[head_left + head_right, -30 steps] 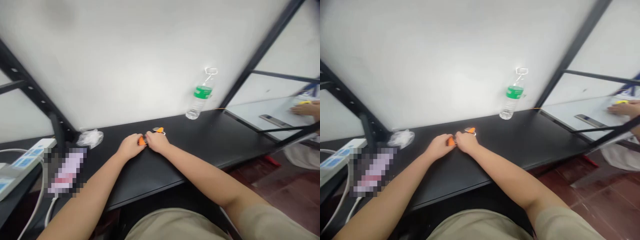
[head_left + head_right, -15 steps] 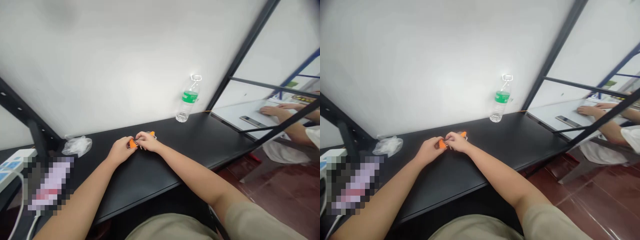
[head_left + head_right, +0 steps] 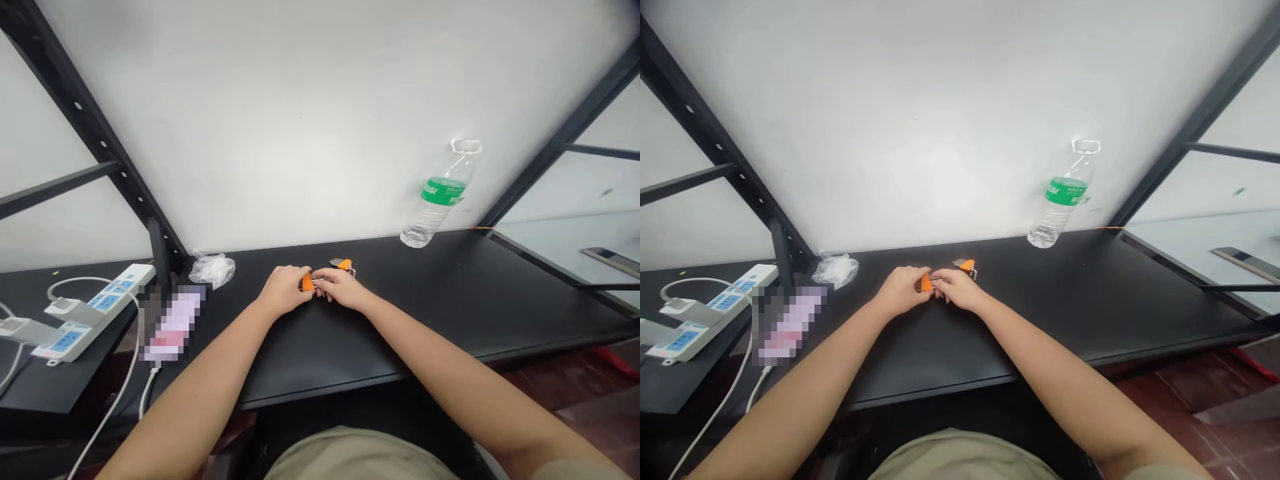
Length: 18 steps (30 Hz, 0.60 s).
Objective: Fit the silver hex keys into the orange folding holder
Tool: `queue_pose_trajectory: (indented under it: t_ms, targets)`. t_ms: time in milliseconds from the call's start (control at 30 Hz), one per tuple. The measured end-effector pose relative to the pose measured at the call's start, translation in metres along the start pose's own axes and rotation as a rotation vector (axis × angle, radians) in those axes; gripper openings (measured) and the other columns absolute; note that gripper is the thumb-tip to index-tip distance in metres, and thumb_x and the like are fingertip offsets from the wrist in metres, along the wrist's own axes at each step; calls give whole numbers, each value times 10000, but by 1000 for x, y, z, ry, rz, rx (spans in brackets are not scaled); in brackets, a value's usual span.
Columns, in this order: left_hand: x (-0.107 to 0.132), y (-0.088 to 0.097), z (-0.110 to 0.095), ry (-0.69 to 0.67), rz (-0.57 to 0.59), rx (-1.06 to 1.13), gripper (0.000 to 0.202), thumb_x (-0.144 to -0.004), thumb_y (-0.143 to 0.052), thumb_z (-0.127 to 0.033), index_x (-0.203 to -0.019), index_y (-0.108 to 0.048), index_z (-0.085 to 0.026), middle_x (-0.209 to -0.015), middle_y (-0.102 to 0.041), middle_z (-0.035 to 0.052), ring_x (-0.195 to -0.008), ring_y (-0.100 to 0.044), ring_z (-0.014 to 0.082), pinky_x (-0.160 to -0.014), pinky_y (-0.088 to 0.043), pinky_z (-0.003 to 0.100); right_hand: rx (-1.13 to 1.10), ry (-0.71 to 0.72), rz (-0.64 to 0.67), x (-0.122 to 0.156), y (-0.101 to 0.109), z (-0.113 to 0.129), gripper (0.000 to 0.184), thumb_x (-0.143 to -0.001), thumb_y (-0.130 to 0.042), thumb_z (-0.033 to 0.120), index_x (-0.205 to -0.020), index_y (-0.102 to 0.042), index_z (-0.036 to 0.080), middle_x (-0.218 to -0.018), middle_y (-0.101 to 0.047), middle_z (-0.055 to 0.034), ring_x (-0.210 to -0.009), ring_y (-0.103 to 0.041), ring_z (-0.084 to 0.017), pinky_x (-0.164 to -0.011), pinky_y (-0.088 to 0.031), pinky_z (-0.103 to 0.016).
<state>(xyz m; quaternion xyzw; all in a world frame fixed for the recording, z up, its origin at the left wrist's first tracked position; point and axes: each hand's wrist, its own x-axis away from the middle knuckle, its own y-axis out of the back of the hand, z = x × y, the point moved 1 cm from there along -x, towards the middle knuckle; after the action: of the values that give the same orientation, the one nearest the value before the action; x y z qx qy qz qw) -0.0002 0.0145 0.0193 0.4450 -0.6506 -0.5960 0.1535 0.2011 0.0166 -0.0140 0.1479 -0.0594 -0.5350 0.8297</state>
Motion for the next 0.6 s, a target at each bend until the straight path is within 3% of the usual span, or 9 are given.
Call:
queue_pose_trajectory:
  t_ms: [100, 233, 300, 433, 600]
  targets:
    - [-2, 1, 4, -11, 9, -117, 241, -846, -666, -411, -1006, -678, -231, -870, -720, 45, -840, -663, 242, -777, -456, 344, -10, -53, -73, -2, 1, -1, 328, -929, -607, 407, -1157, -671, 179, -714, -632, 3, -533, -518, -119, -503, -415, -257]
    - [-3, 4, 17, -7, 27, -199, 376, -838, -678, -431, -1163, -674, -242, -937, -746, 60, -880, -685, 271, -819, -471, 376, 60, -105, -154, -2, 9, 0, 290, -951, -554, 422, -1067, -701, 200, -715, -638, 4, -523, -489, -123, -506, -378, -266]
    - [-1, 6, 25, 20, 35, -206, 384, -847, -668, -430, -1185, -673, -248, -953, -751, 62, -893, -689, 275, -797, -475, 372, 166, -119, -167, 0, 14, 1, 291, -971, -518, 421, -1012, -711, 207, -723, -664, 0, -563, -526, -138, -562, -404, -276]
    - [1, 8, 35, 123, -1, -159, 437, -863, -658, -459, -1246, -664, -249, -999, -756, 61, -943, -690, 274, -800, -491, 362, 447, -99, -75, 4, 19, 4, 319, -1024, -441, 395, -968, -702, 221, -776, -701, -18, -754, -629, -183, -713, -448, -297]
    - [2, 1, 28, 140, -52, -44, 493, -855, -687, -497, -1288, -659, -262, -1093, -751, 52, -998, -687, 255, -881, -503, 349, 832, -69, -110, 5, 21, 3, 246, -1031, -467, 370, -968, -659, 230, -923, -710, -56, -811, -616, -202, -682, -400, -301]
